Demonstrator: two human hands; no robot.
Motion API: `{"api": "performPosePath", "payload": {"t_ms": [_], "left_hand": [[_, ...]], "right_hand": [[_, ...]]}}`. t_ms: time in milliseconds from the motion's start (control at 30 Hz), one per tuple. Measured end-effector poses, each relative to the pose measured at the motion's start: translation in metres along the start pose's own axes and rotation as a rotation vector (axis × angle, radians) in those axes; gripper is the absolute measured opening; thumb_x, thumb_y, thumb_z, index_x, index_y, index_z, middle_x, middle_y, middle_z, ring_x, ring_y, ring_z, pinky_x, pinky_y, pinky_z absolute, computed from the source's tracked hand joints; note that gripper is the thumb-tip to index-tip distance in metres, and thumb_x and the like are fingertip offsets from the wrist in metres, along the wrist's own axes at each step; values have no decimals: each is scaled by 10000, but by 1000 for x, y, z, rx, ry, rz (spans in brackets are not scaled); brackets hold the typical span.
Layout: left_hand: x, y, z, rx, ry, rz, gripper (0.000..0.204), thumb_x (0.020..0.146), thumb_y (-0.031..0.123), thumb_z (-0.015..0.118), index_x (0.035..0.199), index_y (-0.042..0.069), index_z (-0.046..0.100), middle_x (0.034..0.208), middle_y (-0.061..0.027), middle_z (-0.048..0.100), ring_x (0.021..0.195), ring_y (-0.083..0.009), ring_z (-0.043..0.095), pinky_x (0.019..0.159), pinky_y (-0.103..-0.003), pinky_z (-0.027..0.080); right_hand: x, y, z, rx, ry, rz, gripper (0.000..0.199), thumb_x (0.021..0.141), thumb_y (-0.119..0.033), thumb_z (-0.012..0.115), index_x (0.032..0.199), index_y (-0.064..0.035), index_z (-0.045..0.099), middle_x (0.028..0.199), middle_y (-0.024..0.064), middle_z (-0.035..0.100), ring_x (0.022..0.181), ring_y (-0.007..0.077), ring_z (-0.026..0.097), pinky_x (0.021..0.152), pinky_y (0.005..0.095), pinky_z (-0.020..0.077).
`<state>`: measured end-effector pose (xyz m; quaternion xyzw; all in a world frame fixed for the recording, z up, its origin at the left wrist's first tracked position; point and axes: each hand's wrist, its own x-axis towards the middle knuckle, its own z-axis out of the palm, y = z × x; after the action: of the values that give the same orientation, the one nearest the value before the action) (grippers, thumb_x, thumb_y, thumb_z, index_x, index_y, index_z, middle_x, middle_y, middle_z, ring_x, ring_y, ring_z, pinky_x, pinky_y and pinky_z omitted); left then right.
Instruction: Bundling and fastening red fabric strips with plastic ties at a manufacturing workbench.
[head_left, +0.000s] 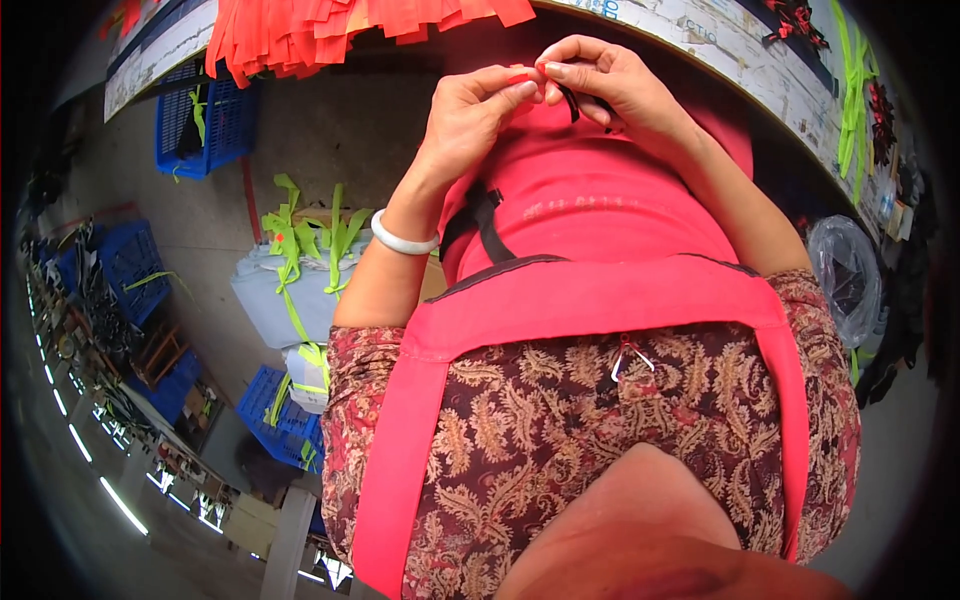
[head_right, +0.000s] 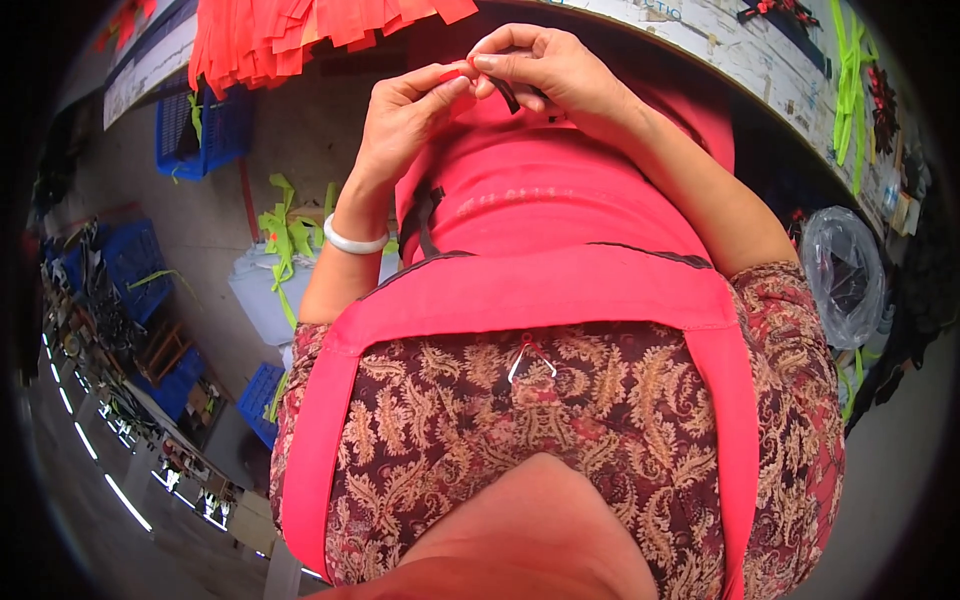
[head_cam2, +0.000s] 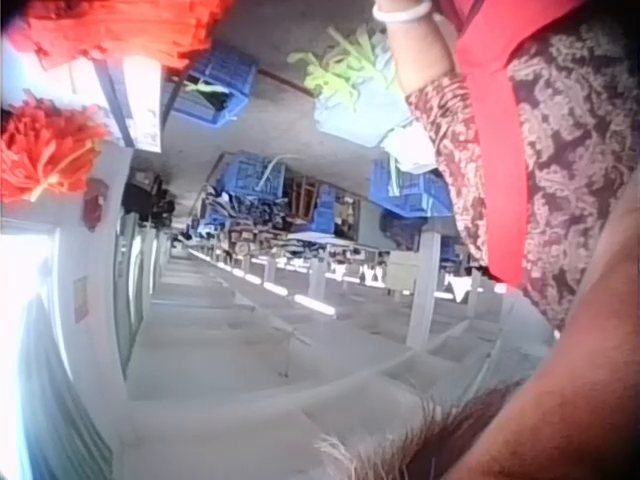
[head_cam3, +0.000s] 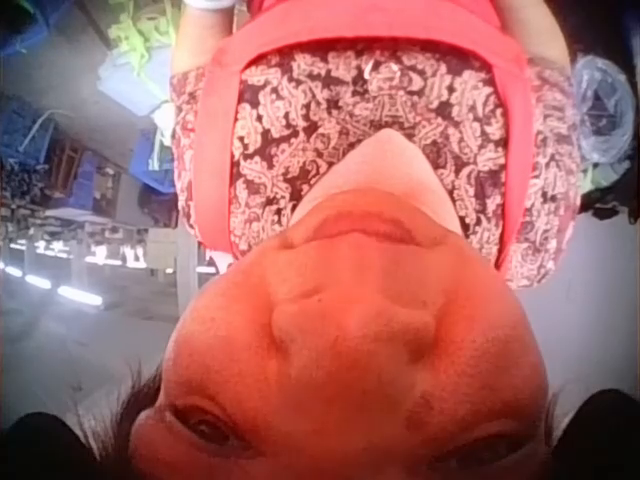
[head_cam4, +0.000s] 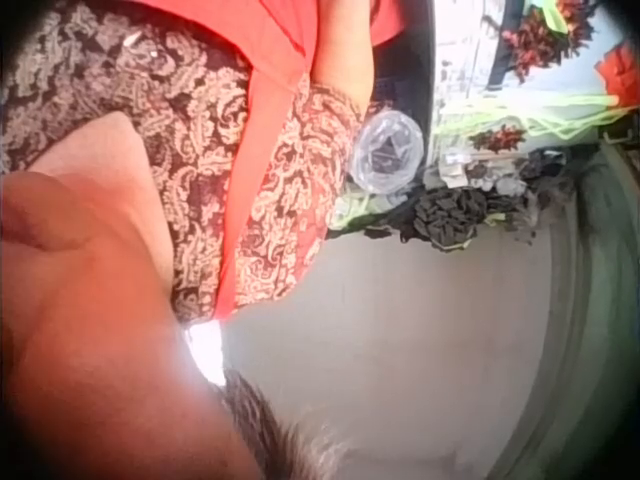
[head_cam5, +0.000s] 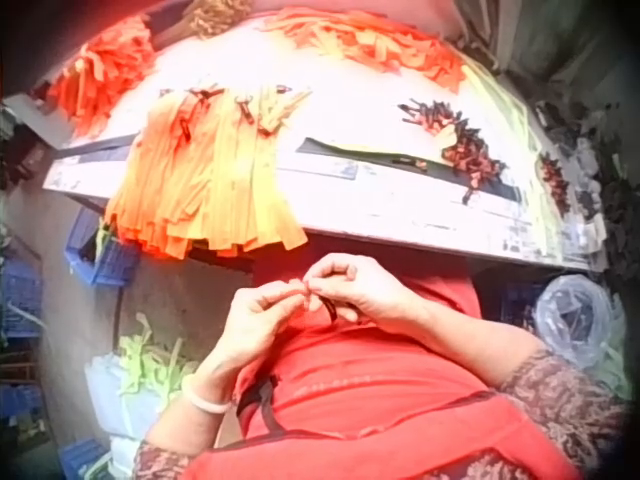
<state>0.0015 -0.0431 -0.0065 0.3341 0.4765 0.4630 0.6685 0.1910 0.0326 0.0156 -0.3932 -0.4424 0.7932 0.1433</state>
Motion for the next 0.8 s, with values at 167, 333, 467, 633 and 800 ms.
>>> {"api": "performPosePath", "payload": {"t_ms": [167,333,467,633,800], "left_hand": [[-1,8,3,-91,48,-42,198,913,62,623,1079,-39,660,902,-97,703,731,-80,641,599,-153,467],[1,6,3,-28,25,82,197,915,71,625,1068,-48,660,882,-91,700,751,-102,655,655,-186,516],[3,0,3,67,49,105,199,918,79,624,1065,-50,661,874,-81,700,767,-98,653,667,-187,517],[5,-3,1,183,63,165,198,918,79,622,1057,-56,663,874,-81,701,785,-103,656,699,-201,533],[4,0,1,240,68,178,186,910,68,628,1046,-51,669,872,-84,702,778,-108,663,694,-209,546]], "right_hand": [[-1,-2,4,43,26,-15,202,922,-207,630,1050,-50,625,791,-1,663,460,3,401,381,163,261],[-2,-3,5,60,28,-24,205,924,-207,629,1053,-47,628,786,10,667,456,3,396,376,163,251],[-2,-3,5,24,24,-25,211,915,-207,642,1049,-45,618,784,18,667,444,4,383,371,163,242],[-1,-4,3,42,-17,-29,206,904,-207,656,1014,-44,598,785,24,666,438,5,378,370,165,242],[2,1,-2,52,-47,21,210,900,-218,662,989,-43,587,789,26,663,441,6,380,370,165,242]]}}
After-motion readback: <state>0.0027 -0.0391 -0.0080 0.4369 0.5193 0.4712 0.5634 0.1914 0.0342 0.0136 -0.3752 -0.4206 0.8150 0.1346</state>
